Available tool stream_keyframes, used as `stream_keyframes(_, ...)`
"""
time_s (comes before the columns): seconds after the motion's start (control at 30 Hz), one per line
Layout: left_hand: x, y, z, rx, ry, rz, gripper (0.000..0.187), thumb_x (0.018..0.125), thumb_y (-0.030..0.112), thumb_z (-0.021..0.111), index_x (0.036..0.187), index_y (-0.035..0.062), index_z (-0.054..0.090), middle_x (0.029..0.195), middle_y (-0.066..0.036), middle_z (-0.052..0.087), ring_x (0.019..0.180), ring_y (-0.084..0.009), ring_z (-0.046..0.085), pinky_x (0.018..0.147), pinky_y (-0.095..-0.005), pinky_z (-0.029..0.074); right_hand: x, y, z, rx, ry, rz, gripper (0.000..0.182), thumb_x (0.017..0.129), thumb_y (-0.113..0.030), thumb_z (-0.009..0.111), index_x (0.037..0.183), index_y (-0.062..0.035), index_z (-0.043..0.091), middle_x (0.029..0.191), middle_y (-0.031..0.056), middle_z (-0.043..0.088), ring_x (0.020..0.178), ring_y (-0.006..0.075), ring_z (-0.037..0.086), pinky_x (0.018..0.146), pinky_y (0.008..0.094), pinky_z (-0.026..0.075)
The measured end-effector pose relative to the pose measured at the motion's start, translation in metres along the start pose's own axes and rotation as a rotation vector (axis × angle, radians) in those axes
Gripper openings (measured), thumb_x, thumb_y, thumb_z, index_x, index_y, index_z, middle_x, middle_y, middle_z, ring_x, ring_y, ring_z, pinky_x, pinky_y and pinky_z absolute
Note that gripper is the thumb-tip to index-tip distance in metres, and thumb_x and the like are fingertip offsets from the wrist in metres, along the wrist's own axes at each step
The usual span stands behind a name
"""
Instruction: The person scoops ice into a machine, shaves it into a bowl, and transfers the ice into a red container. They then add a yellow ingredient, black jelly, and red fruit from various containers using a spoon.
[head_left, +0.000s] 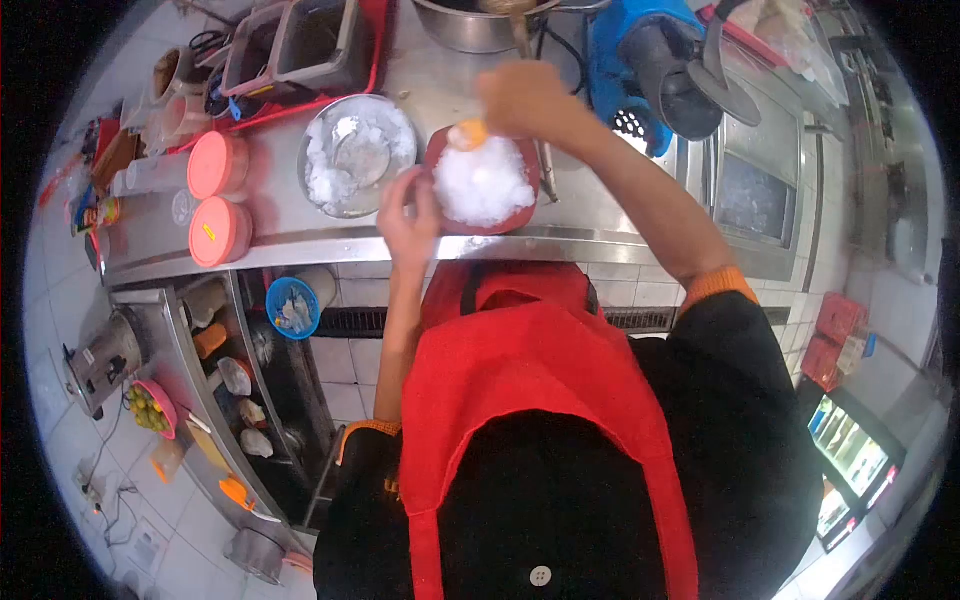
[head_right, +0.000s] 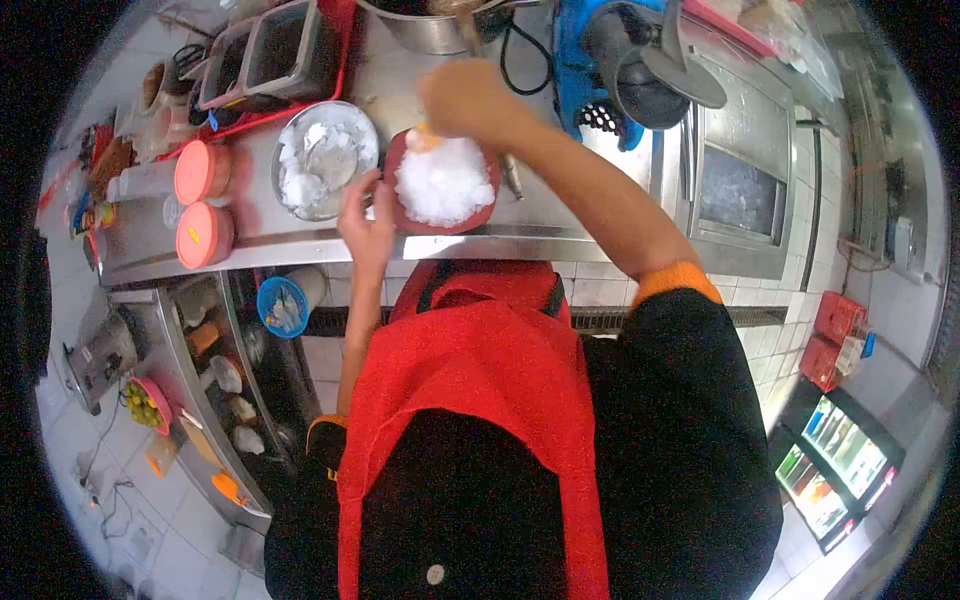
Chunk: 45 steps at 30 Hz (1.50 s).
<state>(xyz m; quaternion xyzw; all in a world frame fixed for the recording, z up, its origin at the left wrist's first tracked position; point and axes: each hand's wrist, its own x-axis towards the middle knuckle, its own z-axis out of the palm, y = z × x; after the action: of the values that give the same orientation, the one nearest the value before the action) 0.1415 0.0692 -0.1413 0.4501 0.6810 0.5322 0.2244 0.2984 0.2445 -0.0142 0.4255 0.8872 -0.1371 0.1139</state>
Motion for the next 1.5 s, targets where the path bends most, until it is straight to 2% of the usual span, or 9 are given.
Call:
stream_keyframes(0.07,-0.005,0.002,0.006,0.111,-0.237,0.143,0.029,0.086,0.010,0.070,0.114,0.0014,0.066,0.113,-0.014,0.066,0.099,-0.0238,0.062,0.085,-0.0353,0.050,-0.021,0.026,0.001,0.132,-0.130,0.136,0.029,0.084,-0.029,0.060,0.093,-0.0044,0.073,0.094,0.0220,0.071,0.089,0.0387,0.069,0.078,0.0492,0.054)
stream_keyframes(0.23,-0.006,0.005,0.018,0.239,-0.312,0.331,0.047,0.077,0.017,0.080,0.119,0.0056,0.063,0.119,-0.012,0.061,0.115,-0.0338,0.050,0.100,-0.0449,0.039,-0.039,0.065,0.042,0.287,-0.175,0.256,0.035,0.087,-0.035,0.058,0.098,-0.0051,0.072,0.098,0.0211,0.070,0.093,0.0370,0.068,0.081,0.0473,0.052)
stream_keyframes(0.43,-0.003,0.006,0.012,0.488,-0.335,0.340,0.069,0.069,0.031,0.085,0.128,0.0072,0.059,0.128,-0.011,0.057,0.123,-0.0333,0.045,0.106,-0.0496,0.033,0.005,0.055,0.046,0.194,-0.295,-0.039,0.034,0.084,-0.032,0.058,0.085,-0.0023,0.074,0.083,0.0220,0.069,0.079,0.0365,0.067,0.074,0.0438,0.053)
stream_keyframes(0.63,0.004,0.005,0.003,0.379,-0.381,0.369,0.062,0.078,0.021,0.077,0.134,0.0049,0.054,0.132,-0.014,0.056,0.123,-0.0347,0.047,0.109,-0.0471,0.031,0.007,0.060,0.030,0.423,-0.349,-0.279,0.024,0.075,-0.024,0.064,0.077,-0.0023,0.075,0.076,0.0159,0.072,0.071,0.0303,0.068,0.064,0.0415,0.053)
stream_keyframes(0.7,0.005,0.000,0.005,0.421,-0.311,0.370,0.055,0.079,0.010,0.067,0.131,0.0041,0.054,0.129,-0.015,0.055,0.123,-0.0368,0.048,0.105,-0.0495,0.035,0.036,0.062,0.045,-0.073,-0.150,-0.336,0.023,0.075,-0.025,0.067,0.078,-0.0035,0.076,0.078,0.0135,0.073,0.071,0.0286,0.069,0.063,0.0430,0.053)
stream_keyframes(0.77,0.002,-0.003,0.007,0.394,-0.308,0.288,0.052,0.079,0.006,0.063,0.130,0.0031,0.054,0.125,-0.017,0.055,0.120,-0.0378,0.049,0.104,-0.0491,0.037,0.031,0.032,0.018,0.012,-0.222,0.056,0.026,0.075,-0.029,0.070,0.081,-0.0046,0.076,0.080,0.0141,0.073,0.073,0.0284,0.069,0.065,0.0436,0.054)
stream_keyframes(0.97,-0.003,-0.001,-0.001,0.387,-0.267,0.241,0.044,0.082,-0.008,0.051,0.124,-0.0003,0.058,0.115,-0.020,0.058,0.112,-0.0381,0.054,0.096,-0.0457,0.043,0.054,-0.006,0.000,-0.029,-0.583,-0.223,0.030,0.069,-0.032,0.074,0.083,-0.0048,0.076,0.081,0.0151,0.073,0.077,0.0304,0.071,0.066,0.0443,0.054)
stream_keyframes(1.3,-0.002,0.006,0.004,0.436,-0.382,0.466,0.043,0.089,0.013,0.060,0.131,0.0027,0.058,0.134,-0.012,0.056,0.129,-0.0379,0.045,0.109,-0.0499,0.033,-0.111,0.055,0.064,0.477,-0.016,0.258,0.036,0.098,-0.034,0.052,0.106,-0.0019,0.068,0.097,0.0253,0.068,0.091,0.0396,0.066,0.081,0.0458,0.050)
stream_keyframes(1.5,-0.005,0.017,0.019,0.432,-0.397,0.506,0.048,0.083,0.022,0.070,0.129,0.0115,0.062,0.129,-0.005,0.059,0.120,-0.0312,0.047,0.103,-0.0463,0.034,-0.155,0.045,0.099,0.868,0.149,0.446,0.036,0.100,-0.030,0.050,0.096,0.0013,0.068,0.087,0.0209,0.069,0.084,0.0354,0.067,0.079,0.0424,0.049)
